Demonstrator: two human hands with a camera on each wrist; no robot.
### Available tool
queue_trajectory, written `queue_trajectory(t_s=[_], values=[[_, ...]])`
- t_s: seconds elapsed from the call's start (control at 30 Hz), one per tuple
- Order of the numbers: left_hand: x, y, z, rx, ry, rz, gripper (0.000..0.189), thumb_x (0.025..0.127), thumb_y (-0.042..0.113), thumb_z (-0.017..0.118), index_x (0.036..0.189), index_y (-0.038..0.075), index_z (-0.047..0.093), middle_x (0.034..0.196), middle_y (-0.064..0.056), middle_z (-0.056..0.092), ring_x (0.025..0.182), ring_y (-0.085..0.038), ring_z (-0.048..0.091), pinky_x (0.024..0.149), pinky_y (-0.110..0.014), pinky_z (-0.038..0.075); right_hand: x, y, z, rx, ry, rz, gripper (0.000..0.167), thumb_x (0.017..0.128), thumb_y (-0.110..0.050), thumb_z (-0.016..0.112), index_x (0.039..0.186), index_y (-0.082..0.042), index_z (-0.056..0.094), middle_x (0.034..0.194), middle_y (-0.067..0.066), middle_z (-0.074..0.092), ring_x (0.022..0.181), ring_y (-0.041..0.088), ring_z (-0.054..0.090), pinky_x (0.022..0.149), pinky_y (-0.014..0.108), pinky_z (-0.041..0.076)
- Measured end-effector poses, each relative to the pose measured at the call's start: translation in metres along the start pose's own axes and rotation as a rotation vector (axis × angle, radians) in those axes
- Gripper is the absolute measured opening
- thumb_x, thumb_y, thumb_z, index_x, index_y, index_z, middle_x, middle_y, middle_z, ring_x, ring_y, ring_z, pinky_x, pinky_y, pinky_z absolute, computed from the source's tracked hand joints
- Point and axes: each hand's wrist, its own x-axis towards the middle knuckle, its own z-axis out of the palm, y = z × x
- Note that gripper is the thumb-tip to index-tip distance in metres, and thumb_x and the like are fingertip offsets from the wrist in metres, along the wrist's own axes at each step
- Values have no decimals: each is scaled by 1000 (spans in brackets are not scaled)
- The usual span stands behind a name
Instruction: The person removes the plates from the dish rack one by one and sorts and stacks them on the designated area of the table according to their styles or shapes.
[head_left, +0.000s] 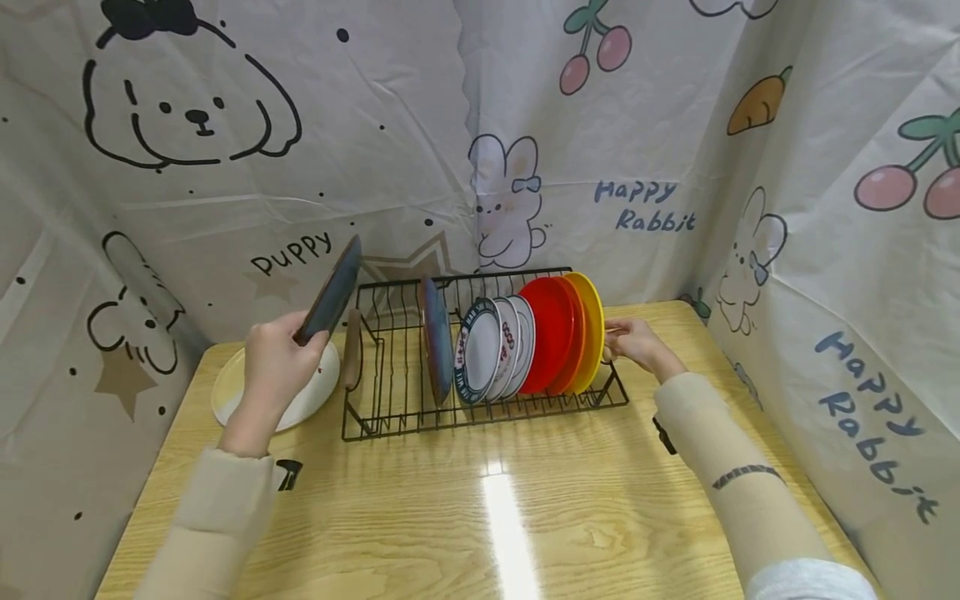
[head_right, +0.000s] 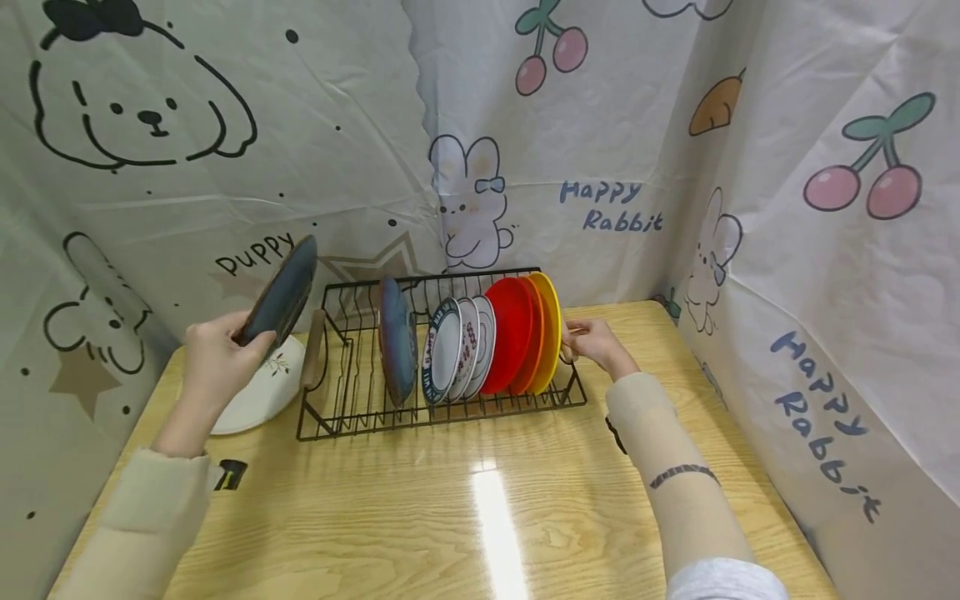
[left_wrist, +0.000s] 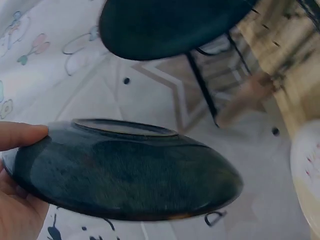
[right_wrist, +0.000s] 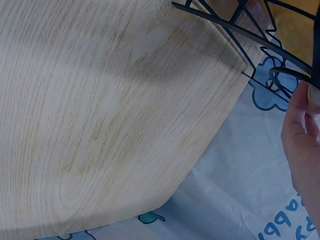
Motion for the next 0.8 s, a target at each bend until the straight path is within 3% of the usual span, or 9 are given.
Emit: queue_trajectory(t_s=[0.23,0.47,0.67,0.73,0.8], values=[[-18,-25,-16,199,-15,83,10,72,-7,59,78,-2,66,49,-6,51,43,-12,32,42,-30,27,0,0,0,10,4,-10,46,94,-4,45,136,10,32,126,29,46,88,19,49,77,33,47],[-41,-47,-34,320,-75,132,17,71,-8,63,86,-2,67,51,-9,54,39,-19,38,37,-37,31,1,0,0,4,4,-8,47,95,-4,44,137,10,30,126,29,45,87,18,49,76,32,46],[-65,-67,-42,355,-52,273,18,65,-11,66,81,-2,66,53,-9,55,36,-16,37,33,-31,27,0,0,0,-10,5,-15,46,95,-5,44,136,11,32,125,30,46,88,20,49,77,32,47],[-75,-75,-42,351,-26,339,8,73,-6,63,80,-3,67,52,-10,55,35,-16,36,33,-28,24,0,0,1,-8,5,-15,45,95,-5,44,136,10,32,125,30,46,89,22,49,76,31,47],[-86,-81,-42,354,0,389,17,83,3,52,80,-3,67,51,-9,55,35,-12,33,33,-24,20,0,0,1,-7,4,-19,45,96,-5,44,136,11,32,125,30,46,89,22,50,74,29,47]])
